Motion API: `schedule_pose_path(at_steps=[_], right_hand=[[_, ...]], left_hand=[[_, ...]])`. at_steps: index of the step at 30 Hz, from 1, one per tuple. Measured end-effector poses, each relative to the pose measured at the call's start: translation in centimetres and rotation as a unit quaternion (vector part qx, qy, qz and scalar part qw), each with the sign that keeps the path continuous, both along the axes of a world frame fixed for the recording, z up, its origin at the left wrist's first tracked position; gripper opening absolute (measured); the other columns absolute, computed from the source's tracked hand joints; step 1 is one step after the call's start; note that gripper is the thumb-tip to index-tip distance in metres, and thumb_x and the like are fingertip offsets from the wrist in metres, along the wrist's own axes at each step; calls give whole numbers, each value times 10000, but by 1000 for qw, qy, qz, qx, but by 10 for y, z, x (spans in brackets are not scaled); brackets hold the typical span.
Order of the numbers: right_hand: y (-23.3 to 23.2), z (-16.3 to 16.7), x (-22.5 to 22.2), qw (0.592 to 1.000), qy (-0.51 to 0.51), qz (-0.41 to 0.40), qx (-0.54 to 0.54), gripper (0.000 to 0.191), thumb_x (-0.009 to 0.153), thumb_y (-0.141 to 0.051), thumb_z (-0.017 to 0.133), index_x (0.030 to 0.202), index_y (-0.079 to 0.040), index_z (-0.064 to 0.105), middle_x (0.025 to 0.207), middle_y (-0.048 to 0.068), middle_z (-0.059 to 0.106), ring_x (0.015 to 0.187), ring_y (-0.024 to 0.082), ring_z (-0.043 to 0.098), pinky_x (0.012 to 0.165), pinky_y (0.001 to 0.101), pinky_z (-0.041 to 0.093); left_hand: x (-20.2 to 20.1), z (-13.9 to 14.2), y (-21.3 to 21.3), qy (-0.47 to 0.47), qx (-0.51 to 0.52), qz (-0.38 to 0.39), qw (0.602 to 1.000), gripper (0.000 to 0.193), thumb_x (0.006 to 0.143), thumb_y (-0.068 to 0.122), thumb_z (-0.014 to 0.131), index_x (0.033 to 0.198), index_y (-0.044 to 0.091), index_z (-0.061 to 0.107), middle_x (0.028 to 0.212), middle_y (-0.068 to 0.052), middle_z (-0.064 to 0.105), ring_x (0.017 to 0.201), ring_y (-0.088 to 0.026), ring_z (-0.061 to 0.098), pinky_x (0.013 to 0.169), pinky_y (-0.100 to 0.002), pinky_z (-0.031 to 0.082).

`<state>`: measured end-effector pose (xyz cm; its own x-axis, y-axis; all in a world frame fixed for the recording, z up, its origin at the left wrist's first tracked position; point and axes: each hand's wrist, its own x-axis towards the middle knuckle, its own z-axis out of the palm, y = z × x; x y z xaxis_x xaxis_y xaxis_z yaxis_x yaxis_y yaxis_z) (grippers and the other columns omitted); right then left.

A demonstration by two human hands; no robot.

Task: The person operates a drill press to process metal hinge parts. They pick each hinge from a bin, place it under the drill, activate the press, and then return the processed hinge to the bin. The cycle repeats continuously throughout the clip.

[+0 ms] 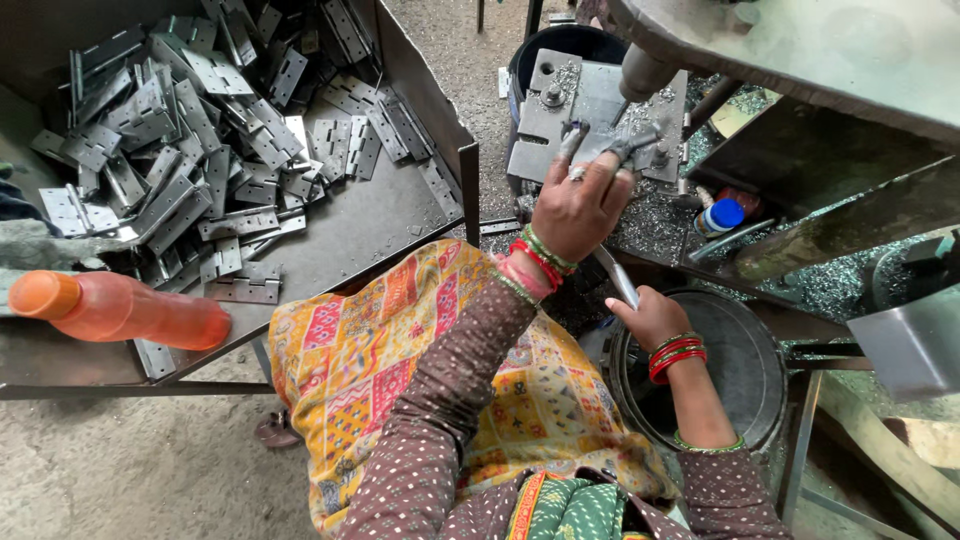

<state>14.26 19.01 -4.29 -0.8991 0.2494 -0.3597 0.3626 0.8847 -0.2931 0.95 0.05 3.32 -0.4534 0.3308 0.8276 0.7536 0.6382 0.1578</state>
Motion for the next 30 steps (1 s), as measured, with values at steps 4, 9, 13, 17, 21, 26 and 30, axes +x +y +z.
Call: schedule_pose_path(at_steps=[4, 9, 13, 17, 21, 26, 30], right_hand=[[0, 3, -1, 1000, -27, -1, -8, 594, 876, -614, 644, 993, -32, 677, 845, 235, 734, 855, 434, 714, 775, 522, 539], [-1, 0, 0, 1000, -4, 4, -4, 588, 876, -601, 654, 997, -26, 676, 864, 231, 735, 860, 430, 711, 777, 514, 541], [0, -3, -1, 1000, -21, -9, -13, 588, 871, -598, 652, 981, -22, 684, 854, 229, 740, 850, 422, 724, 775, 507, 548], [1, -2, 0, 1000, -5, 1, -22, 603, 853, -613, 662, 970, -22, 692, 846, 234, 735, 852, 423, 720, 772, 508, 542], [3, 0, -1, 999, -20, -15, -23, 619, 833, -634, 666, 974, -32, 695, 842, 234, 737, 848, 427, 721, 767, 512, 541], [8, -19, 5, 1000, 5, -2, -16, 605, 850, -614, 675, 948, -17, 690, 828, 245, 732, 838, 434, 718, 760, 513, 541], [0, -59, 25, 996, 69, -43, -47, 567, 857, -573, 689, 955, -15, 686, 825, 278, 709, 810, 460, 712, 736, 509, 560]], left_hand=[[-30, -11, 15, -132, -166, 113, 971, 280, 910, 198, 591, 1175, 139, 660, 1131, -52, 631, 924, -199, 686, 975, -607, 478], [-43, -25, -5, -229, -257, 154, 926, 482, 1050, 391, 414, 1385, 86, 582, 1461, -131, 513, 1374, -263, 466, 1161, -455, 338], [-25, -25, -9, -340, -313, 170, 870, 673, 1074, 579, 285, 1450, 83, 539, 1567, -99, 417, 1506, -291, 317, 1253, -506, 170], [-17, -20, 8, -315, -215, 108, 918, 596, 969, 513, 395, 1366, 113, 590, 1537, -62, 437, 1443, -244, 349, 1185, -545, 214], [-25, -16, 16, -357, -211, 93, 906, 477, 986, 409, 457, 1307, 107, 640, 1500, -58, 495, 1471, -248, 358, 1173, -567, 255], [-23, -17, 13, -333, -198, 95, 917, 408, 969, 282, 481, 1272, 88, 672, 1451, -65, 544, 1447, -251, 417, 1160, -563, 291], [-20, -19, 16, -287, -195, 112, 931, 403, 968, 264, 482, 1262, 72, 680, 1402, -72, 575, 1422, -258, 442, 1195, -568, 269]])
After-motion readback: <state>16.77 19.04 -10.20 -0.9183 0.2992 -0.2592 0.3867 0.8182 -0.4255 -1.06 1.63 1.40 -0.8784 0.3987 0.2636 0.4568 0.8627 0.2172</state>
